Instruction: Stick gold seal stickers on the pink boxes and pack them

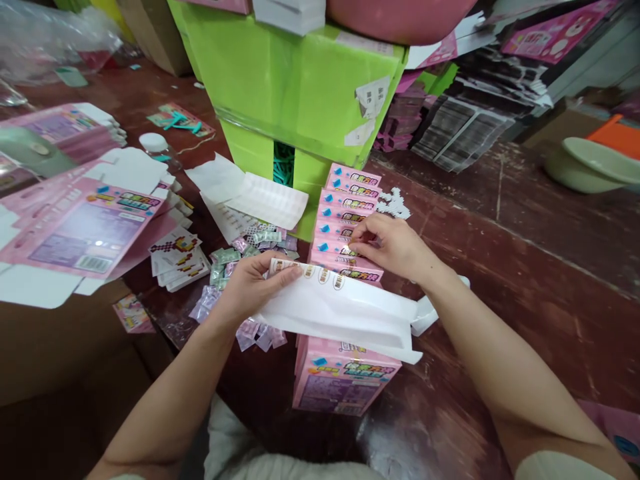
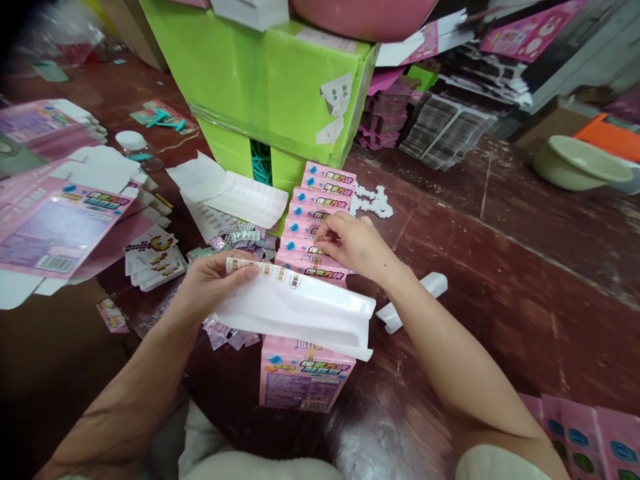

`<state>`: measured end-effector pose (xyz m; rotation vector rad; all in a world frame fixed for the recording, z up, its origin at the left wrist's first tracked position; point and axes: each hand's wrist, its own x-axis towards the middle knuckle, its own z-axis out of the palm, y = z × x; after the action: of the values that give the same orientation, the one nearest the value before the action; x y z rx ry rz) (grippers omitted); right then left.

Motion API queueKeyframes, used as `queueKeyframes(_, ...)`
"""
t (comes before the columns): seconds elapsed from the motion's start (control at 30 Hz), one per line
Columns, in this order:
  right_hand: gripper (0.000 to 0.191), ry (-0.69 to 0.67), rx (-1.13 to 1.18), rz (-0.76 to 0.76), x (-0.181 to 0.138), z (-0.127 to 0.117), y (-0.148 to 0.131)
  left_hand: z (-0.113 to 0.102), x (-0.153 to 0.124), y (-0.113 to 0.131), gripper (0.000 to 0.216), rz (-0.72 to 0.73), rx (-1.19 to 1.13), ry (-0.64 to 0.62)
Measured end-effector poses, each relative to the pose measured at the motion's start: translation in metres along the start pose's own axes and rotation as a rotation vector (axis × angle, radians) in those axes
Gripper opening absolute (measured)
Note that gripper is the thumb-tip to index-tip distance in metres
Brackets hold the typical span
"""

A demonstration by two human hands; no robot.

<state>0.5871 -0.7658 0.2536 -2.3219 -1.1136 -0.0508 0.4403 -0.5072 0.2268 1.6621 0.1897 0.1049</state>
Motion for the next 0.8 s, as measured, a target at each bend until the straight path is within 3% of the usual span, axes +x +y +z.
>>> queueKeyframes(0.1, 0.012, 0.043, -0.118, -0.004, -0.003, 0.001, -0.003, 0.001, 0.003, 0.0, 0.039, 0.025, 0.013, -0.001)
queueKeyframes(0.23, 0.015, -0.045, -0.22, -0.034, -0.006, -0.01, -0.011, 0.007, 0.005, 0.001, 0.031, 0.103, 0.025, -0.019)
queueKeyframes(0.43, 0.031, -0.239, 0.253, -0.027, -0.02, -0.031, -0.043, 0.016, 0.005, 0.007, 0.015, 0.334, 0.084, 0.02)
queueKeyframes(0.63, 0.027, -0.053, 0.251, -0.035, -0.031, -0.024, -0.05, 0.021, 0.0, 0.011, 0.028, 0.321, 0.095, -0.041)
queueKeyframes(0.8, 0.034, -0.087, 0.248, -0.027, -0.034, -0.025, -0.046, 0.024, 0.003, 0.013, 0.027, 0.271, 0.043, -0.032)
